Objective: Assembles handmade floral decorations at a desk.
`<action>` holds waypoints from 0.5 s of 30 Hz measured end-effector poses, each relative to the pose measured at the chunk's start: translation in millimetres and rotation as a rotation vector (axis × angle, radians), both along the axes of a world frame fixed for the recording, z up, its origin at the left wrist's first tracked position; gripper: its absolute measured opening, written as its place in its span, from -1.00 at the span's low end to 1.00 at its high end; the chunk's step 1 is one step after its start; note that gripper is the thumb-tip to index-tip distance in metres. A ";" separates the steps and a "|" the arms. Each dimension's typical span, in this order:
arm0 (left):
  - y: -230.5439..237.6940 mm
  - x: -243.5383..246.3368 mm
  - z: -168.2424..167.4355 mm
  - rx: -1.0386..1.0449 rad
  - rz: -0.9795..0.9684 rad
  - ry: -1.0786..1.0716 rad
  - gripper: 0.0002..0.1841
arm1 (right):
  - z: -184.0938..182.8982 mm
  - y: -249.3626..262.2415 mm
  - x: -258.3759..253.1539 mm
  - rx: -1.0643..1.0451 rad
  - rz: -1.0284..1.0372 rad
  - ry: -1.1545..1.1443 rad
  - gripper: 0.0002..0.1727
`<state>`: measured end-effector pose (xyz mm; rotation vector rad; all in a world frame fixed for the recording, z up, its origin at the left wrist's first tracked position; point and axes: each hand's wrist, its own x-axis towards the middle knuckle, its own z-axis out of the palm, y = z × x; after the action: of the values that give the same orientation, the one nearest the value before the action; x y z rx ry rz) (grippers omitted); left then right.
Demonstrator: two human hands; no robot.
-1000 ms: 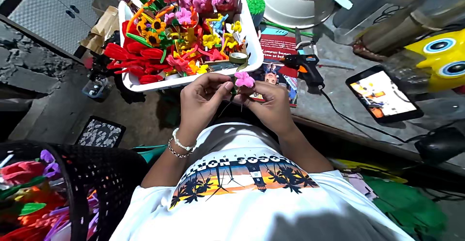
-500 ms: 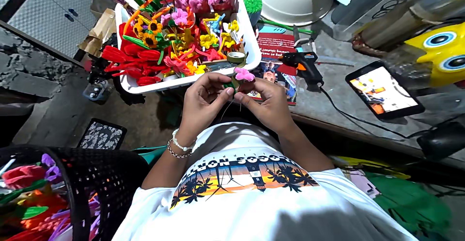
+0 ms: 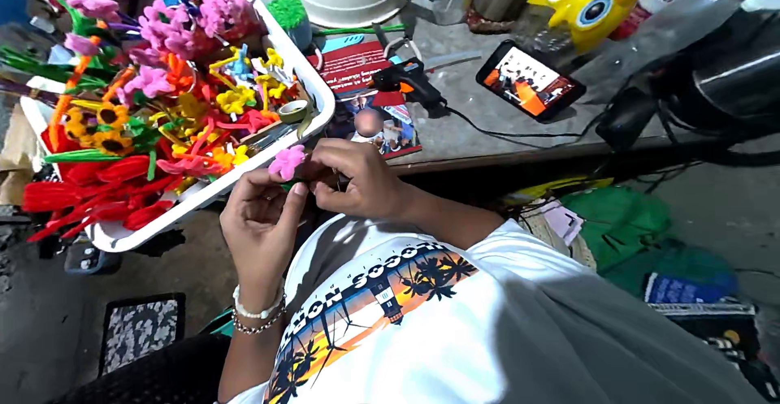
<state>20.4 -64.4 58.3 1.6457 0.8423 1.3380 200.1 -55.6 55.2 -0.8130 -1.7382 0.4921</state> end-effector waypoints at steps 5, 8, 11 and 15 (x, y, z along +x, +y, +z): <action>-0.3 1.3 -0.9 0.106 -0.006 0.005 -0.70 | 2.7 -0.4 1.0 -0.027 0.036 0.056 -0.89; 0.7 2.0 -2.3 0.153 -0.005 0.034 -0.70 | -0.3 0.7 1.5 -0.070 0.053 0.082 -0.90; 3.6 2.8 -5.8 0.194 0.005 0.049 -0.71 | -4.8 3.7 0.0 -0.068 0.042 0.101 -0.90; 5.8 0.7 -5.5 0.190 0.034 0.046 -0.73 | -4.3 3.5 0.8 -0.049 0.050 0.087 -0.89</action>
<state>21.1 -58.6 52.8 1.8218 0.7934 1.4455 200.9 -52.0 50.9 -0.7724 -1.6749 0.5972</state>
